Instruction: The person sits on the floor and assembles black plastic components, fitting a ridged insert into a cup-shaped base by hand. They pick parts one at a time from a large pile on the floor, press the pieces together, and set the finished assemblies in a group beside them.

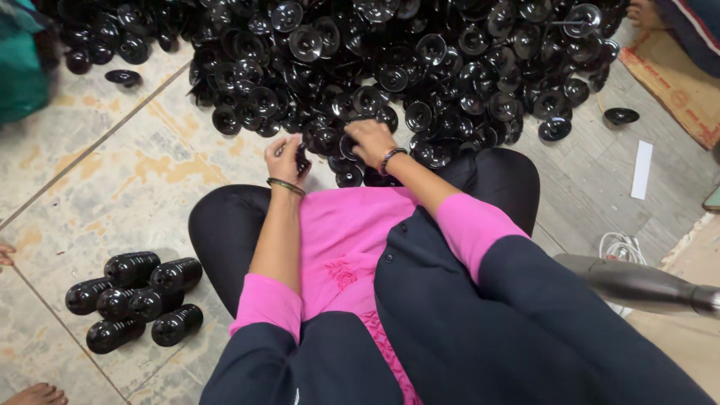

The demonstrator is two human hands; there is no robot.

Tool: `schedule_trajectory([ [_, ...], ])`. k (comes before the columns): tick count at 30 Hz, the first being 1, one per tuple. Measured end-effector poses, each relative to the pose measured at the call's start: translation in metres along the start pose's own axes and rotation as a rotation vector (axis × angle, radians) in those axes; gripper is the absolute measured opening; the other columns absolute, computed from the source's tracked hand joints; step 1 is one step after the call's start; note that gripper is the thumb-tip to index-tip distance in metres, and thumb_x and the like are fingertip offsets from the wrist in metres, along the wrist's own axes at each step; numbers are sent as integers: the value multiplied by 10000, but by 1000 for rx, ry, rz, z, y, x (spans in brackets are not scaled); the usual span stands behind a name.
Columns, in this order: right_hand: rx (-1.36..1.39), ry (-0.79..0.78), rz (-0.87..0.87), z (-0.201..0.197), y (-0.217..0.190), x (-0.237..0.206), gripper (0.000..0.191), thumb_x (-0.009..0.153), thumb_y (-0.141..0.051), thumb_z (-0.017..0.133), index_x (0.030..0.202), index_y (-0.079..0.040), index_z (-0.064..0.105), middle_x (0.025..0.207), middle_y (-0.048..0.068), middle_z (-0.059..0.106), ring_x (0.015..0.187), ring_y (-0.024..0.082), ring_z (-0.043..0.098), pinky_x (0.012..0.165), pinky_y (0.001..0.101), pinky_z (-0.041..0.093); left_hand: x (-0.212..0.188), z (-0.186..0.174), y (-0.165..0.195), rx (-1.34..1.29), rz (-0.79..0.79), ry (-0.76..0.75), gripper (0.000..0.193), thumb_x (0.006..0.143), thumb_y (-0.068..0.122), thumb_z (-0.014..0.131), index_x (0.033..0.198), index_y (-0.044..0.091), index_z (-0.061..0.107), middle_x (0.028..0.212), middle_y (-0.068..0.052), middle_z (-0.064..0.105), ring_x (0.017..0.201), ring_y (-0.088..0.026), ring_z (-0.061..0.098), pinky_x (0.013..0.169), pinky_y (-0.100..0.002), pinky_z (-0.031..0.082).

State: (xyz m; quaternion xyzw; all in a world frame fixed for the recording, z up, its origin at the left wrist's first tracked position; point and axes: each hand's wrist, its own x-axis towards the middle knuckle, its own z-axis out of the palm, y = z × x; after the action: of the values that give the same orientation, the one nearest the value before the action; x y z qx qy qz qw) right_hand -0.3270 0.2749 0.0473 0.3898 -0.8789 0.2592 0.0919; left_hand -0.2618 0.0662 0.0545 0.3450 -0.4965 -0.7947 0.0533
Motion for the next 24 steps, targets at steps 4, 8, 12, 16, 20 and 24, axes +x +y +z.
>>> schedule_trajectory([
  [4, -143, -238, 75, 9, 0, 16, 460, 705, -132, 776, 1157, -62, 728, 1103, 107, 694, 1077, 314, 616, 872, 503, 425, 16, -4, -8, -72, -81, 48, 548, 766, 280, 852, 1167, 196, 488, 974, -32, 646, 767, -171, 640, 538, -357, 539],
  [8, 87, -37, 282, 5, 14, 9, 168, 868, -131, 757, 1026, -74, 761, 1020, 89, 710, 1017, 303, 671, 894, 452, 528, 17, 2, -23, 101, -83, -12, 552, 798, 333, 869, 1199, 173, 525, 967, -55, 650, 770, -170, 633, 555, -343, 547],
  [12, 328, 289, 279, -3, 2, -3, 156, 874, -118, 781, 985, -14, 743, 950, 120, 719, 893, 300, 706, 810, 390, 579, 11, 17, -29, 156, -84, -137, 523, 800, 367, 860, 1189, 174, 567, 991, -1, 647, 800, -121, 658, 563, -311, 571],
  [16, 708, 154, 220, 1, -21, -11, 165, 927, -125, 745, 1047, -12, 745, 1051, 118, 717, 967, 240, 713, 838, 355, 578, 3, 22, -23, 118, -126, -233, 501, 811, 338, 856, 1184, 163, 570, 978, -23, 670, 758, -130, 671, 549, -289, 587],
  [20, 1213, -64, 428, 8, -9, -4, 217, 978, -144, 695, 1165, -41, 734, 1163, 112, 710, 1035, 195, 707, 902, 335, 582, 4, 13, -20, 26, -144, -201, 492, 792, 265, 857, 1167, 149, 561, 970, -57, 680, 727, -144, 702, 525, -295, 599],
  [24, 726, 79, 448, 20, 1, 13, 248, 927, -76, 693, 1172, -78, 729, 1170, 111, 722, 1034, 215, 748, 919, 332, 613, 15, 7, -24, -32, 65, -154, 505, 803, 207, 867, 1190, 102, 561, 963, -77, 690, 716, -151, 689, 513, -282, 566],
])
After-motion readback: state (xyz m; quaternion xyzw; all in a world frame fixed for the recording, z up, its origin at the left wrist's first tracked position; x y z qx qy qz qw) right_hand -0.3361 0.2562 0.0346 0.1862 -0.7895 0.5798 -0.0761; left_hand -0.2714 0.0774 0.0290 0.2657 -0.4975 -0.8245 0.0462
